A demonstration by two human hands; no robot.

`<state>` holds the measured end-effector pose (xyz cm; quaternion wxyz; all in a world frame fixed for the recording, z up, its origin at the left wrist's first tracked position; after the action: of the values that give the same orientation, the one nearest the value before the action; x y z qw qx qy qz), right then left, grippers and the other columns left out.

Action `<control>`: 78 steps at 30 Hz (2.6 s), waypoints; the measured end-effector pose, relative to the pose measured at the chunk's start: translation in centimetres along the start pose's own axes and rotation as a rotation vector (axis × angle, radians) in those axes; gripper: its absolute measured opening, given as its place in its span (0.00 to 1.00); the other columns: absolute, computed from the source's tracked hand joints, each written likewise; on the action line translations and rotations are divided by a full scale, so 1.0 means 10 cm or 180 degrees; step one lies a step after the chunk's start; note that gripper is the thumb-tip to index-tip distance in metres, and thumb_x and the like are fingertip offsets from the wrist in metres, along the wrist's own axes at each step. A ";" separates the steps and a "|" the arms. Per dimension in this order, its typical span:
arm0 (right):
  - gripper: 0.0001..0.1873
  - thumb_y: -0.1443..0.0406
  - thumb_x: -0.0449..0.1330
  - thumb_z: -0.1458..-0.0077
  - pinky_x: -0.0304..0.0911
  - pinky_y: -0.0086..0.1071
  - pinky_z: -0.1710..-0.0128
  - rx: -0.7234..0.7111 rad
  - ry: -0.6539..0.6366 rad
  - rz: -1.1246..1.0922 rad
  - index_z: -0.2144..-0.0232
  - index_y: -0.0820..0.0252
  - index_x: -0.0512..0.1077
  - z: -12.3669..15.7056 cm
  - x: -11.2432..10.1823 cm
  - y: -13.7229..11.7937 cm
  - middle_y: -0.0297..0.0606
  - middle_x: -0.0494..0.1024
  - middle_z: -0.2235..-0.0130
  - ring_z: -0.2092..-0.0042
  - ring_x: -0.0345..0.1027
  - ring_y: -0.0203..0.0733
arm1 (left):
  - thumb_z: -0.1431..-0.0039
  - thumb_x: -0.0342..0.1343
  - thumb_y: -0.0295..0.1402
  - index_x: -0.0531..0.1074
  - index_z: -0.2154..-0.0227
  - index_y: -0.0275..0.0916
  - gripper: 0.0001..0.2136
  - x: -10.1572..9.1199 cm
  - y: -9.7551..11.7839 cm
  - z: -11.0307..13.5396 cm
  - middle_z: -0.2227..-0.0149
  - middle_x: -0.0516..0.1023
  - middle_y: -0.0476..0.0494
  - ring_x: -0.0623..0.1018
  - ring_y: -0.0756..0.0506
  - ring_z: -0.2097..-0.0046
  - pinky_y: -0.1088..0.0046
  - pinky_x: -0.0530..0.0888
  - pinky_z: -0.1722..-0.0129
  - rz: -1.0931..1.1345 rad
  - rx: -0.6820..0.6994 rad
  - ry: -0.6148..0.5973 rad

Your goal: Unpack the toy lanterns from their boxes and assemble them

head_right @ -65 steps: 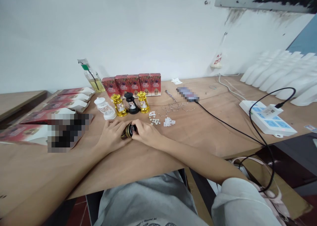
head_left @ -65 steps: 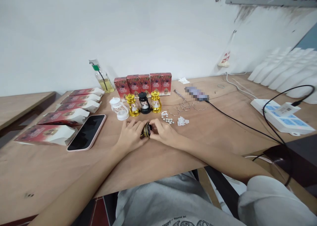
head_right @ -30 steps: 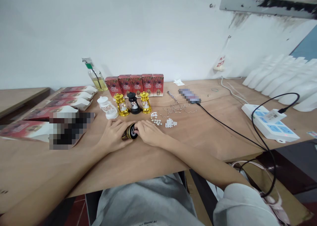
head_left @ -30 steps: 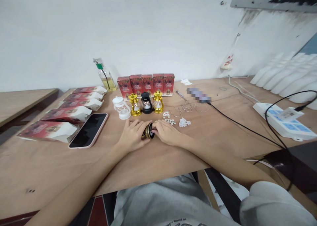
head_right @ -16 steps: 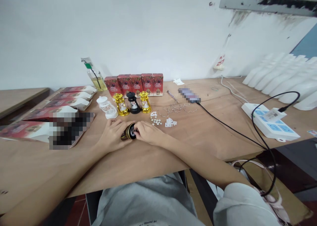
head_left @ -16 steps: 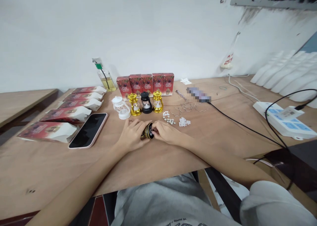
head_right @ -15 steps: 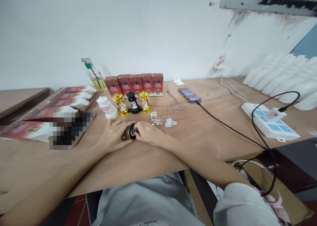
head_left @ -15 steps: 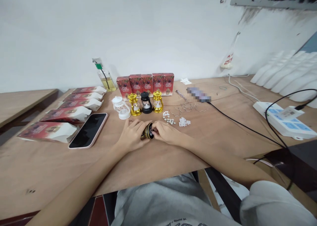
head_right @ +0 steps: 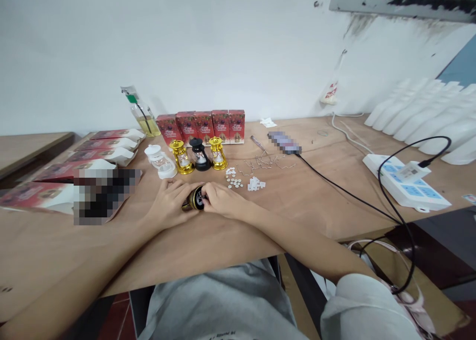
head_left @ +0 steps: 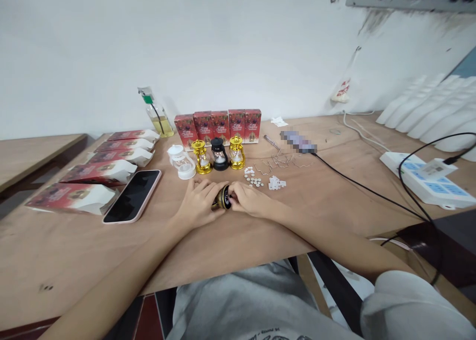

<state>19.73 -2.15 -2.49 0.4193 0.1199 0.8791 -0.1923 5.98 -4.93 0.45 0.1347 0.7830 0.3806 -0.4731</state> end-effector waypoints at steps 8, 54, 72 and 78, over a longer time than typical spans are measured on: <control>0.06 0.71 0.50 0.47 0.63 0.34 0.66 0.0010 0.0037 -0.0017 0.66 0.59 0.56 0.00 0.00 0.01 0.41 0.70 0.66 0.65 0.66 0.41 | 0.46 0.52 0.38 0.65 0.51 0.33 0.21 0.01 0.00 0.00 0.64 0.78 0.40 0.73 0.41 0.64 0.63 0.59 0.63 -0.0029 0.0012 -0.0025; 0.03 0.70 0.49 0.44 0.60 0.33 0.64 0.0297 -0.0164 0.0003 0.67 0.59 0.58 -0.03 -0.07 -0.05 0.40 0.69 0.67 0.63 0.64 0.41 | 0.49 0.53 0.36 0.65 0.51 0.36 0.21 0.05 -0.02 0.00 0.60 0.78 0.40 0.73 0.38 0.60 0.60 0.60 0.61 -0.0149 -0.0413 -0.0232; 0.04 0.71 0.48 0.44 0.57 0.35 0.63 0.0449 -0.0228 0.1273 0.68 0.62 0.62 -0.02 -0.20 0.16 0.43 0.70 0.67 0.63 0.61 0.45 | 0.50 0.54 0.36 0.65 0.52 0.36 0.21 0.03 -0.06 0.00 0.58 0.77 0.38 0.73 0.37 0.58 0.60 0.60 0.61 -0.0118 -0.0590 -0.0188; 0.03 0.69 0.54 0.47 0.55 0.39 0.62 0.0264 -0.0824 0.2115 0.67 0.64 0.66 0.04 -0.28 0.32 0.48 0.70 0.63 0.60 0.59 0.52 | 0.49 0.53 0.37 0.65 0.51 0.37 0.21 0.05 -0.06 0.02 0.58 0.77 0.37 0.73 0.36 0.56 0.60 0.60 0.61 -0.0152 -0.0617 -0.0136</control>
<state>22.97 0.41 -1.28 0.5616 0.3907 0.7232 -0.0946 5.54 -4.41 0.05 0.2066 0.7468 0.4402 -0.4537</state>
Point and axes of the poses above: each hand's wrist, its own z-axis away from the middle knuckle, its own x-axis out of the palm, y = z × x, the point moved 4 cm from there along -z, towards the middle knuckle
